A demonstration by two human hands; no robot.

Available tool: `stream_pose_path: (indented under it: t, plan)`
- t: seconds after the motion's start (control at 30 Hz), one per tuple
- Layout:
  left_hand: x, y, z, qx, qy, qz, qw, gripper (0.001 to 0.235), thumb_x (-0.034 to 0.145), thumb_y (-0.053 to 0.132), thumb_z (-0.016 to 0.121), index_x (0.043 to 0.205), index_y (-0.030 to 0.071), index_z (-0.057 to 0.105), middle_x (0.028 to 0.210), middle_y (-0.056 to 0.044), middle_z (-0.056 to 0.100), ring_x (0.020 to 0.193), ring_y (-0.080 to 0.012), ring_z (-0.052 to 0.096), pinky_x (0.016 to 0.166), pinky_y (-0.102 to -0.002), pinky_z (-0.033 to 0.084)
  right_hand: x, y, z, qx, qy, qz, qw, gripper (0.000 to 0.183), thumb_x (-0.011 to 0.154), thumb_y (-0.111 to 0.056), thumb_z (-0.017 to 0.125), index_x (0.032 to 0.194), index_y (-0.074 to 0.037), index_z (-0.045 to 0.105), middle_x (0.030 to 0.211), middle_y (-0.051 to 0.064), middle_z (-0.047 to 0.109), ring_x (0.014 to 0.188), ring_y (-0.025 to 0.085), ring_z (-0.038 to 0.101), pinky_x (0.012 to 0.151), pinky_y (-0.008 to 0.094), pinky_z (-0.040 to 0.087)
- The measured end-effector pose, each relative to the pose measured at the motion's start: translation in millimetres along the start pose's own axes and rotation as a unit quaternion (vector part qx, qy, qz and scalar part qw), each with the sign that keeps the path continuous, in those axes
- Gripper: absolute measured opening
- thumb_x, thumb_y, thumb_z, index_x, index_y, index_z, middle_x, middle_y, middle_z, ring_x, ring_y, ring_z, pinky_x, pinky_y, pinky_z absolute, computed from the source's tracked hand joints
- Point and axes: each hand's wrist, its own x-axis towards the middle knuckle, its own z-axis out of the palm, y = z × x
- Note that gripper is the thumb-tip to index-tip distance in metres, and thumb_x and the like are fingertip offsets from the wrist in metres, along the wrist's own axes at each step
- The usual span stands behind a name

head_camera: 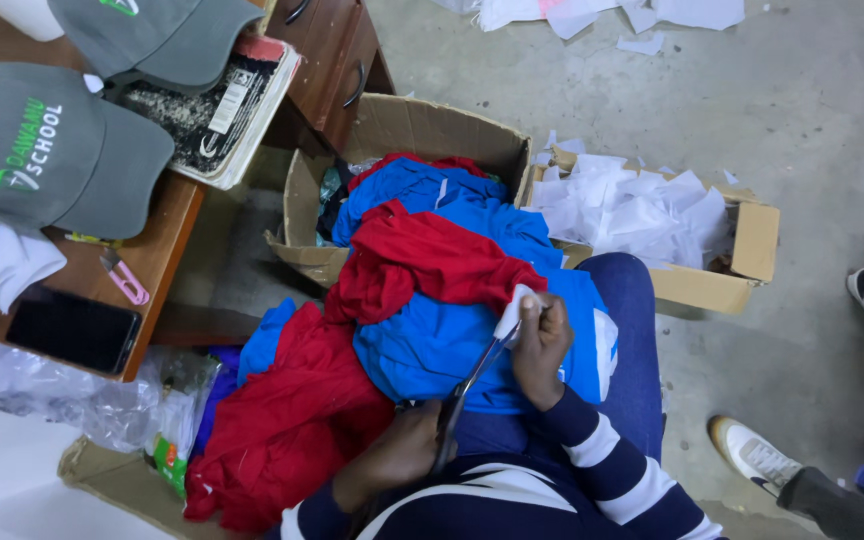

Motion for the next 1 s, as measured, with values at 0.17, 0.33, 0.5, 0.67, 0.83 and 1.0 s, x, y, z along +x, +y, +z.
stream_pose_path:
  t: [0.17, 0.33, 0.5, 0.67, 0.83, 1.0]
  plan:
    - [2, 40, -10, 0.019, 0.006, -0.075, 0.997, 0.034, 0.09, 0.033, 0.067, 0.11, 0.009, 0.055, 0.1, -0.023, 0.075, 0.098, -0.0507, 0.069, 0.088, -0.061, 0.045, -16, 9, 2, -0.013, -0.032, -0.066, 0.997, 0.021, 0.114, -0.023, 0.051, 0.105, -0.007, 0.062, 0.09, 0.005, 0.065, 0.076, 0.014, 0.06, 0.066, 0.032, 0.047]
    - [19, 20, 22, -0.036, 0.14, 0.059, 0.988, 0.028, 0.09, 0.026, 0.078, 0.096, 0.006, 0.06, 0.084, -0.023, 0.073, 0.076, -0.0486, 0.069, 0.066, -0.058, 0.049, -23, 8, -5, -0.027, -0.049, -0.082, 0.995, 0.022, 0.113, -0.026, 0.053, 0.103, -0.008, 0.061, 0.084, 0.003, 0.063, 0.07, 0.013, 0.058, 0.061, 0.03, 0.045]
    - [21, 58, -11, -0.117, 0.118, 0.051, 0.985, 0.021, 0.087, 0.013, 0.071, 0.102, 0.005, 0.058, 0.081, -0.017, 0.073, 0.071, -0.0389, 0.069, 0.066, -0.052, 0.049, -32, 21, -8, -0.075, -0.041, -0.146, 0.986, 0.02, 0.112, -0.018, 0.054, 0.103, -0.001, 0.059, 0.089, 0.011, 0.069, 0.076, 0.022, 0.069, 0.065, 0.036, 0.052]
    - [28, 55, -5, -0.057, 0.122, 0.045, 0.99, 0.025, 0.09, 0.017, 0.071, 0.103, 0.003, 0.055, 0.08, -0.02, 0.072, 0.071, -0.0447, 0.069, 0.063, -0.057, 0.048, -22, 1, -13, -0.053, -0.046, -0.202, 0.977, 0.015, 0.112, -0.016, 0.054, 0.108, -0.004, 0.061, 0.072, 0.003, 0.059, 0.06, 0.014, 0.052, 0.058, 0.032, 0.042]
    - [16, 74, -19, -0.078, 0.073, 0.028, 0.994, 0.032, 0.091, 0.015, 0.069, 0.113, 0.003, 0.049, 0.091, -0.024, 0.068, 0.084, -0.0467, 0.068, 0.074, -0.057, 0.048, -29, 10, -20, -0.082, -0.044, -0.193, 0.977, 0.02, 0.112, -0.02, 0.054, 0.111, -0.002, 0.063, 0.076, 0.005, 0.063, 0.061, 0.016, 0.057, 0.055, 0.034, 0.043]
    - [19, 69, -11, -0.073, 0.064, 0.001, 0.995, 0.038, 0.087, 0.016, 0.076, 0.112, 0.004, 0.05, 0.097, -0.021, 0.068, 0.092, -0.0438, 0.069, 0.081, -0.054, 0.051, -31, 7, -19, -0.088, -0.032, -0.22, 0.971, 0.016, 0.112, -0.015, 0.055, 0.111, -0.002, 0.063, 0.079, 0.005, 0.066, 0.057, 0.013, 0.055, 0.051, 0.03, 0.042]
